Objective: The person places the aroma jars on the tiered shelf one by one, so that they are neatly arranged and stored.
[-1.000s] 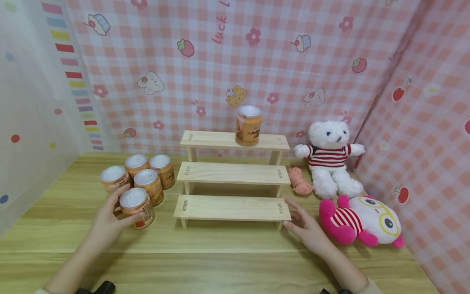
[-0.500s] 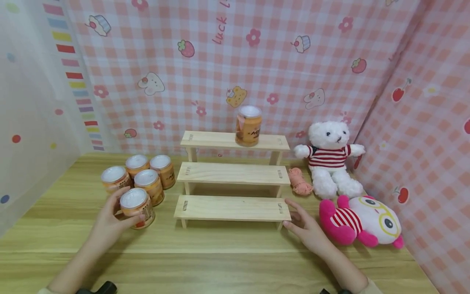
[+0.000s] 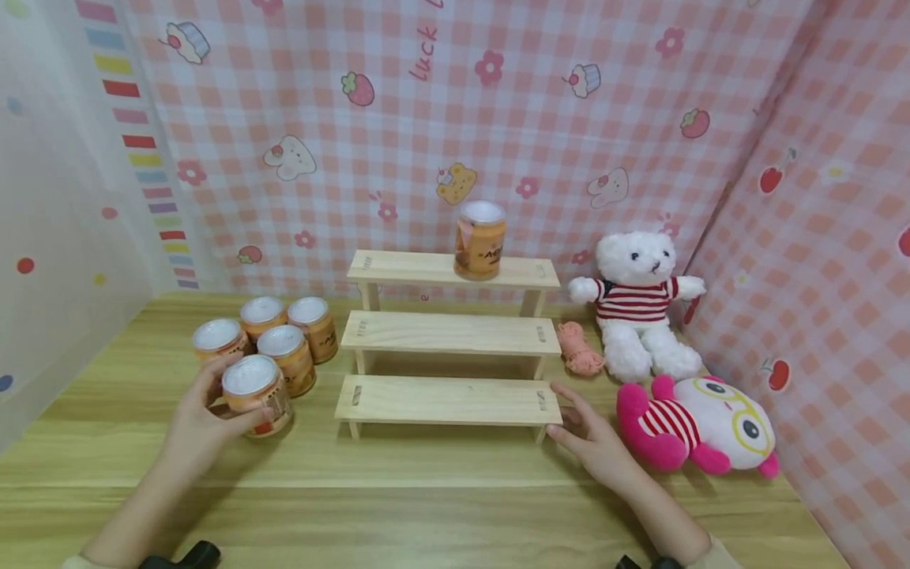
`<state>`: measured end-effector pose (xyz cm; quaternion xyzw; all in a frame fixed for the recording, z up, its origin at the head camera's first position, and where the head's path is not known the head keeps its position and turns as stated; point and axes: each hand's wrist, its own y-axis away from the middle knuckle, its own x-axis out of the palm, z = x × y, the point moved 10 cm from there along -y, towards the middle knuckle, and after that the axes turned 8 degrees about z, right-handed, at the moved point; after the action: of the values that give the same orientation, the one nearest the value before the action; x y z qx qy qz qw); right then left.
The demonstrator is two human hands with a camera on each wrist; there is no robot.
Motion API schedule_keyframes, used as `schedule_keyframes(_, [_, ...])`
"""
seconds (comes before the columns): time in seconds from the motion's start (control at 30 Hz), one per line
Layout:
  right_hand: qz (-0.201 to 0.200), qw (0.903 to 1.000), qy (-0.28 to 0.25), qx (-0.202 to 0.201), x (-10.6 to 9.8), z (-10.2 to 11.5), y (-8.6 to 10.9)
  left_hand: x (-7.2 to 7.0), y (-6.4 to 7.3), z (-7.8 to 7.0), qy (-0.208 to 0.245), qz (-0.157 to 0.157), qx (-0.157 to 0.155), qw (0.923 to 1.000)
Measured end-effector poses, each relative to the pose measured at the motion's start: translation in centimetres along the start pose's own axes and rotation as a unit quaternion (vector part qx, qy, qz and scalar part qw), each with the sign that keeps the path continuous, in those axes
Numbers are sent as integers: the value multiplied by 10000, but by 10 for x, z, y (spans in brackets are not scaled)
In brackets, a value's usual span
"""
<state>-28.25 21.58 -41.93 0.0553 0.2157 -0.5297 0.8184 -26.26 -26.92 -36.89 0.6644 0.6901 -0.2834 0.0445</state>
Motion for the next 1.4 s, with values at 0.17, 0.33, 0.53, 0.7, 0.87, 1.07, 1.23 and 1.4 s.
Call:
schedule_keyframes(0.17, [12, 10000, -9, -26, 0, 1, -2, -3, -1, -8, -39, 184, -126, 9997])
schedule_keyframes(0.33, [13, 10000, 16, -13, 0, 2, -3, -7, -3, -23, -241, 169, -25, 9996])
schedule_keyframes(0.53, [-4, 10000, -20, -33, 0, 4, -3, -6, -6, -38, -241, 262, -243, 9991])
schedule_keyframes(0.7, [-9, 10000, -14, -29, 0, 4, -3, -4, -12, -49, 13, 400, -462, 9981])
schedule_keyframes(0.87, [-55, 10000, 4, 18, -1, 4, -2, 1, -26, -67, 267, 361, -208, 9988])
schedule_keyframes(1.07, [-98, 9998, -11, 166, -1, 1, 0, 8, -46, -91, 451, 393, -16, 9982])
schedule_keyframes(1.23, [-122, 9997, -8, 217, -1, -1, 1, 17, -65, -106, 660, 481, -71, 9966])
schedule_keyframes(1.4, [-130, 9997, -45, 187, -1, -1, 0, 24, -85, -120, 856, 429, 11, 9954])
